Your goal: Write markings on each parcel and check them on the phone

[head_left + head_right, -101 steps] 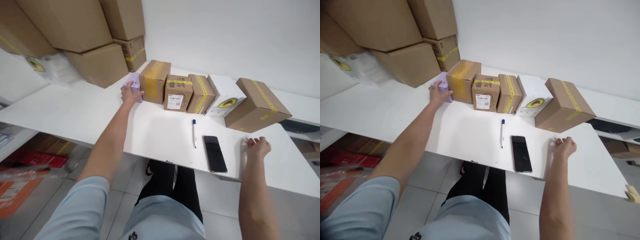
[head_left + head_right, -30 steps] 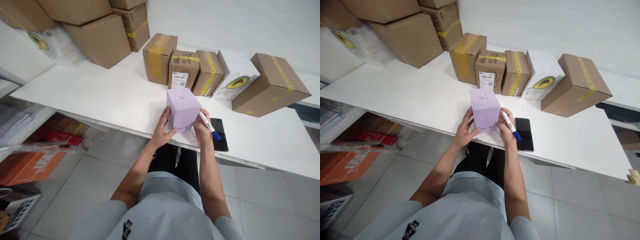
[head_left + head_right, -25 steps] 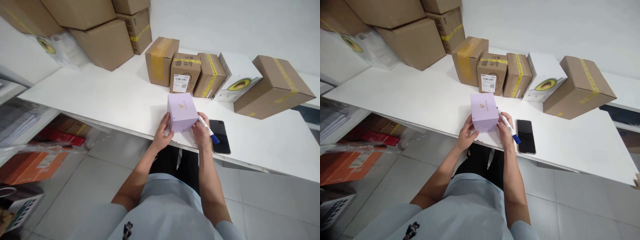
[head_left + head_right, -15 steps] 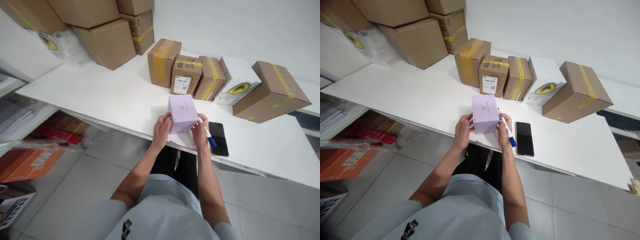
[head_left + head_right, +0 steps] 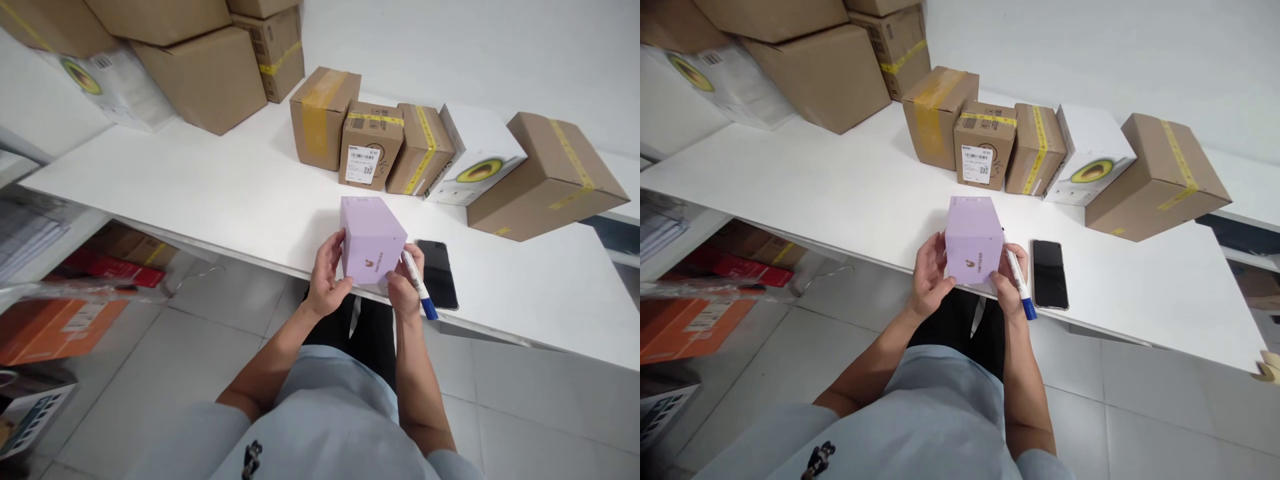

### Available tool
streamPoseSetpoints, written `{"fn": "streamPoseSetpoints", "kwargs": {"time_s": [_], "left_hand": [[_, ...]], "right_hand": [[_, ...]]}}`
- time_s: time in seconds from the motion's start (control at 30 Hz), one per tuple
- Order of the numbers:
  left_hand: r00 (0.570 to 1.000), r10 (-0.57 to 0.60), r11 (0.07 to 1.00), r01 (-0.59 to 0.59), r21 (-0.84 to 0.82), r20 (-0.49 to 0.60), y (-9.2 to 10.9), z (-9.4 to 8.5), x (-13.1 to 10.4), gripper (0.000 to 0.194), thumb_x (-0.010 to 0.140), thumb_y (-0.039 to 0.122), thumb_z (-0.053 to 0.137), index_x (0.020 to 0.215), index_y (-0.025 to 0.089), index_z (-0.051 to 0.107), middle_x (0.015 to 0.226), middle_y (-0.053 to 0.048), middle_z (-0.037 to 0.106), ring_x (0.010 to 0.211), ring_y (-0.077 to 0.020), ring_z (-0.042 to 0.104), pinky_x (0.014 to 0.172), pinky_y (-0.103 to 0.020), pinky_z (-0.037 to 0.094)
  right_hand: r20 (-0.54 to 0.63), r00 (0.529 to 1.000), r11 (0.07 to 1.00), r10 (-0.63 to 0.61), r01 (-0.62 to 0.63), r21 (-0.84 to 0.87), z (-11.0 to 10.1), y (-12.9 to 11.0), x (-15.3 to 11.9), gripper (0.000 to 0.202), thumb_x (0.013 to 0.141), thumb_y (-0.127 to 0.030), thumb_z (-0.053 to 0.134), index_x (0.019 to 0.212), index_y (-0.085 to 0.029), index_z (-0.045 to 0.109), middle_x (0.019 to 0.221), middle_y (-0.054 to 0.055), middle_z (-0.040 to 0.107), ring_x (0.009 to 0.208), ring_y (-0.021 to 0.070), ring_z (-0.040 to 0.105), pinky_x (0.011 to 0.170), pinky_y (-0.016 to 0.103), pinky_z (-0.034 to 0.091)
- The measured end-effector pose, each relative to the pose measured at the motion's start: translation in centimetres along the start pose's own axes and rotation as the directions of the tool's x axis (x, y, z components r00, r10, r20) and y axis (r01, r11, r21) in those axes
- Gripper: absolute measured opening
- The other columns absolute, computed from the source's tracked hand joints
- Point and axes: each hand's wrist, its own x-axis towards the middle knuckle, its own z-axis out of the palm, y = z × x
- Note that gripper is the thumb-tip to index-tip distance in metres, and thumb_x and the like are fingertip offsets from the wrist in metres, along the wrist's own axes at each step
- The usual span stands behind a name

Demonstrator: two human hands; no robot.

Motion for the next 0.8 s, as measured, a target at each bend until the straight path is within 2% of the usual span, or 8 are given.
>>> {"fn": "streamPoseSetpoints", "kwargs": {"time_s": [0.17, 0.27, 0.37, 0.43, 0.5, 0.6, 0.7, 0.8], "left_hand": [[0.999, 0.005, 0.998, -0.007, -0.057, -0.033, -1.0, 0.4, -1.5, 0.067, 0.094, 0.034, 0.062, 0.154, 0.035, 0.032, 0.161, -0.01, 0.038, 0.151, -0.028, 0.035, 0.124, -0.048, 0.035], [0.999, -0.003, 0.996, -0.001, -0.087, -0.044, -1.0, 0.9, -2.0, 0.067, 0.092, 0.039, 0.064, 0.153, 0.034, 0.036, 0.158, -0.01, 0.041, 0.148, -0.0302, 0.039, 0.123, -0.049, 0.035], [0.994, -0.051, 0.993, 0.04, -0.11, -0.1, -0.3, 1.4, -2.0, 0.064, 0.093, 0.047, 0.062, 0.15, 0.032, 0.04, 0.151, -0.011, 0.044, 0.143, -0.0308, 0.044, 0.119, -0.049, 0.04], [0.98, -0.101, 0.992, 0.085, -0.097, -0.169, 0.5, 1.6, -1.7, 0.057, 0.096, 0.053, 0.056, 0.147, 0.031, 0.044, 0.147, -0.011, 0.046, 0.139, -0.0289, 0.047, 0.115, -0.047, 0.044], [0.96, -0.153, 0.988, 0.147, -0.04, -0.236, 1.2, 1.8, -1.3, 0.053, 0.096, 0.055, 0.054, 0.143, 0.031, 0.048, 0.142, -0.011, 0.048, 0.135, -0.0268, 0.049, 0.111, -0.044, 0.046], [0.934, -0.204, 0.975, 0.22, 0.024, -0.293, 2.0, 2.0, -0.6, 0.051, 0.093, 0.053, 0.061, 0.138, 0.03, 0.052, 0.137, -0.01, 0.051, 0.13, -0.0247, 0.052, 0.108, -0.041, 0.047], [0.934, -0.198, 0.98, 0.197, -0.034, -0.297, 2.0, 2.1, -0.4, 0.049, 0.093, 0.05, 0.063, 0.136, 0.031, 0.054, 0.133, -0.009, 0.052, 0.127, -0.0235, 0.054, 0.105, -0.039, 0.049], [0.937, -0.178, 0.983, 0.152, -0.107, -0.301, 1.7, 2.2, -0.5, 0.046, 0.092, 0.046, 0.065, 0.135, 0.032, 0.055, 0.134, -0.007, 0.054, 0.127, -0.0228, 0.055, 0.106, -0.038, 0.048]], "right_hand": [[-0.062, 0.998, 1.0, 0.022, -0.021, 0.019, -0.1, 1.3, -1.2, 0.055, 0.057, -0.026, 0.073, 0.108, -0.029, 0.052, 0.097, -0.001, 0.062, 0.091, 0.0188, 0.061, 0.08, 0.034, 0.049], [-0.098, 0.995, 1.0, 0.009, -0.009, 0.003, -0.4, 1.8, -1.3, 0.052, 0.056, -0.023, 0.069, 0.106, -0.027, 0.055, 0.091, -0.003, 0.06, 0.083, 0.0164, 0.058, 0.075, 0.031, 0.047], [-0.106, 0.993, 0.997, 0.055, -0.048, 0.061, -0.7, 1.9, -1.2, 0.049, 0.058, -0.021, 0.069, 0.105, -0.028, 0.058, 0.092, -0.003, 0.064, 0.086, 0.0165, 0.062, 0.075, 0.03, 0.048], [-0.106, 0.99, 0.99, 0.092, -0.079, 0.119, -0.8, 1.9, -1.2, 0.045, 0.062, -0.028, 0.072, 0.105, -0.028, 0.06, 0.094, -0.002, 0.068, 0.089, 0.0179, 0.065, 0.081, 0.032, 0.051], [-0.099, 0.987, 0.98, 0.125, -0.107, 0.169, -0.7, 2.0, -1.2, 0.041, 0.068, -0.042, 0.075, 0.104, -0.027, 0.061, 0.097, 0.0, 0.071, 0.092, 0.0194, 0.068, 0.088, 0.037, 0.053], [-0.09, 0.984, 0.968, 0.153, -0.131, 0.214, -0.5, 2.1, -1.3, 0.05, 0.074, -0.065, 0.07, 0.105, -0.026, 0.061, 0.1, 0.002, 0.074, 0.093, 0.0207, 0.071, 0.094, 0.041, 0.054], [-0.113, 0.984, 0.972, 0.14, -0.114, 0.207, -0.3, 2.2, -1.4, 0.06, 0.071, -0.075, 0.069, 0.103, -0.026, 0.061, 0.097, 0.002, 0.074, 0.092, 0.0214, 0.072, 0.093, 0.043, 0.055], [-0.119, 0.986, 0.976, 0.116, -0.092, 0.195, -0.1, 2.3, -1.4, 0.061, 0.069, -0.075, 0.071, 0.105, -0.027, 0.061, 0.097, 0.002, 0.073, 0.096, 0.0213, 0.072, 0.093, 0.042, 0.055]]}}
